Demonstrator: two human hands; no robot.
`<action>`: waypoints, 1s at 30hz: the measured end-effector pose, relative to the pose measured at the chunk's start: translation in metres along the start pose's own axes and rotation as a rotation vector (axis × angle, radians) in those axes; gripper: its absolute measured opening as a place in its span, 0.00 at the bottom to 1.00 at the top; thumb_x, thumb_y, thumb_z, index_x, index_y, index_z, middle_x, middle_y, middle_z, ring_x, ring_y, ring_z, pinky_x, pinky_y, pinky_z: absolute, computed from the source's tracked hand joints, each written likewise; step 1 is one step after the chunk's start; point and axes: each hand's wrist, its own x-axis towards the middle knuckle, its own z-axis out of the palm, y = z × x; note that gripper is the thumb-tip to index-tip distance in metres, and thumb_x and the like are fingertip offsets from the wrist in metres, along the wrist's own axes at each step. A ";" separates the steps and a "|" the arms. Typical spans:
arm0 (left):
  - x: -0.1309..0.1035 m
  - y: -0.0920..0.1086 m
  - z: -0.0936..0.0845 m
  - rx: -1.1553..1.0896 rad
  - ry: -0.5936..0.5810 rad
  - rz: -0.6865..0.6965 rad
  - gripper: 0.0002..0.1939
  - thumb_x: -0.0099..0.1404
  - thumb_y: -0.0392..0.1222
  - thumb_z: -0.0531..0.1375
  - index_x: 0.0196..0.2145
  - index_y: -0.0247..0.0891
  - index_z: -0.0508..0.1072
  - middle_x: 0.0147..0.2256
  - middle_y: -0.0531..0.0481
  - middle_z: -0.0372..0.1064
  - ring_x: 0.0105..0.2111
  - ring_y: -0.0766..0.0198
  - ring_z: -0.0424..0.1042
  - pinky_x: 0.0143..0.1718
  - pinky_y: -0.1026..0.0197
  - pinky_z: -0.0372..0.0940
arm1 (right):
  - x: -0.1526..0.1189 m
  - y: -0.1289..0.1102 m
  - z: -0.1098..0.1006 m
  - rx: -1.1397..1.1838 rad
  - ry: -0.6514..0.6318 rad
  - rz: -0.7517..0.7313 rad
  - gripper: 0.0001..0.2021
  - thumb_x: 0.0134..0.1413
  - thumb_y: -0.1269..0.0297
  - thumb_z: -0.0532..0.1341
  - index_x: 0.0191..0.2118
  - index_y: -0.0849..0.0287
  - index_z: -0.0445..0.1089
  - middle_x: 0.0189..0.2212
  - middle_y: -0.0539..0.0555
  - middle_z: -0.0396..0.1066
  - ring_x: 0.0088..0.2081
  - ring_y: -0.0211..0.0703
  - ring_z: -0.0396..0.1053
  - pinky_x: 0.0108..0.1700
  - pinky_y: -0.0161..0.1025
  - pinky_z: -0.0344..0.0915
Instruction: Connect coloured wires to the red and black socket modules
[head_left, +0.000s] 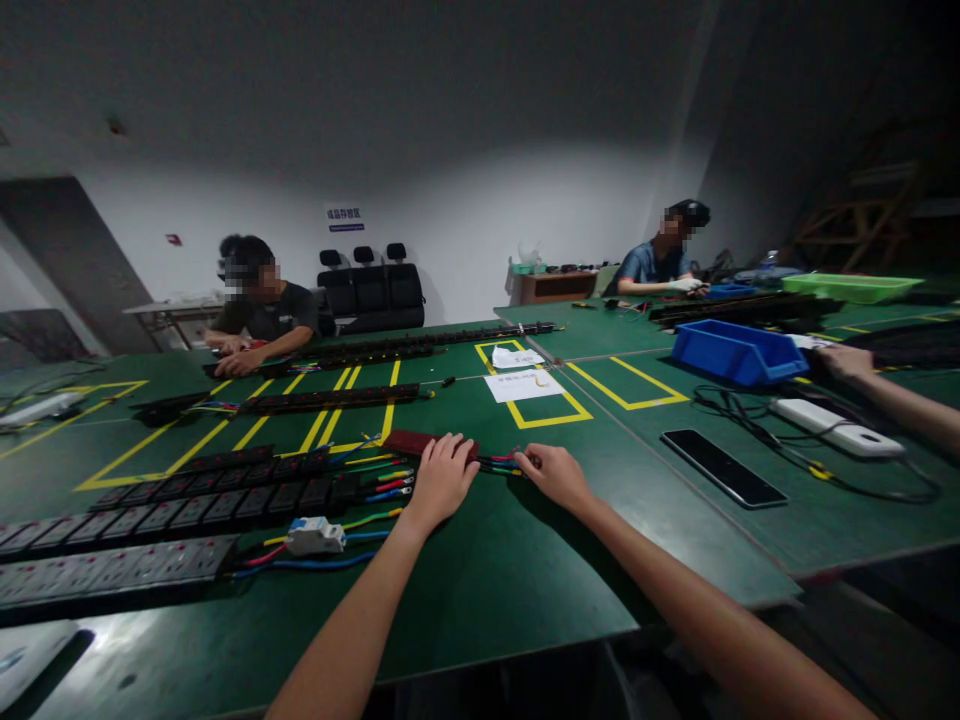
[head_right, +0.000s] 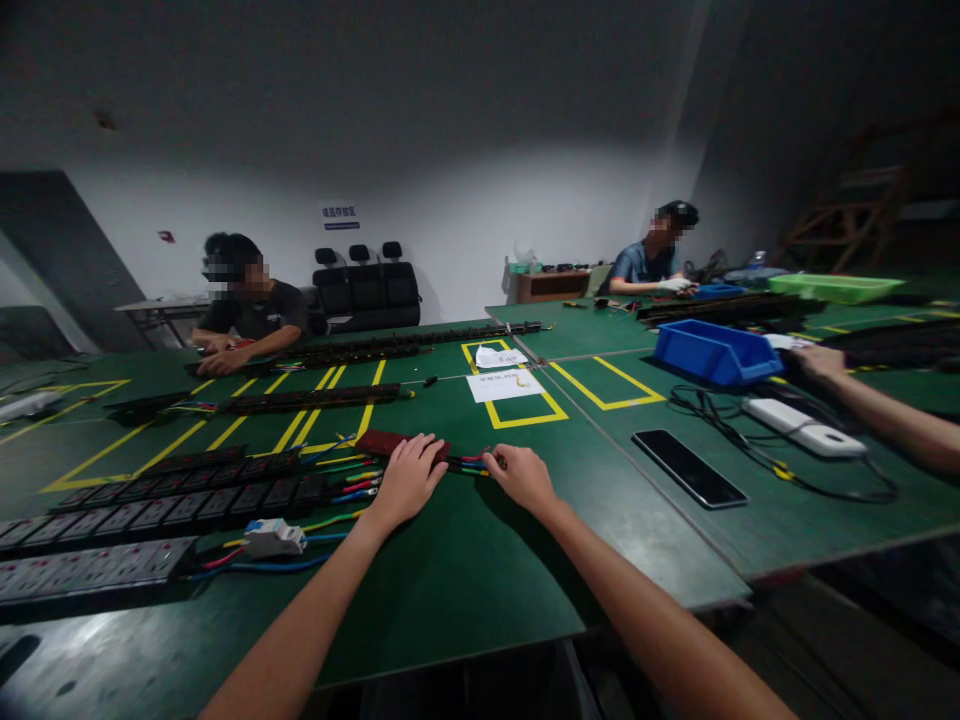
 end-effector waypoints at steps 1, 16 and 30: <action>-0.001 0.000 0.000 0.004 0.002 0.002 0.22 0.78 0.48 0.53 0.64 0.40 0.69 0.65 0.40 0.67 0.67 0.48 0.63 0.68 0.39 0.57 | 0.000 0.000 -0.001 -0.004 -0.007 0.001 0.21 0.70 0.50 0.55 0.30 0.55 0.76 0.26 0.52 0.75 0.29 0.41 0.69 0.30 0.35 0.50; 0.000 0.000 0.003 0.020 0.004 0.022 0.22 0.80 0.48 0.50 0.65 0.40 0.68 0.67 0.41 0.66 0.68 0.48 0.62 0.69 0.39 0.56 | -0.007 -0.005 -0.019 -0.138 -0.114 -0.044 0.15 0.69 0.51 0.58 0.40 0.50 0.82 0.36 0.52 0.81 0.36 0.43 0.75 0.32 0.35 0.53; 0.002 0.003 0.002 0.011 -0.005 -0.015 0.22 0.79 0.48 0.53 0.64 0.41 0.70 0.66 0.42 0.67 0.68 0.49 0.62 0.70 0.41 0.55 | 0.003 -0.018 -0.027 -0.179 -0.092 -0.146 0.14 0.70 0.59 0.58 0.38 0.57 0.80 0.34 0.57 0.82 0.36 0.45 0.78 0.35 0.34 0.58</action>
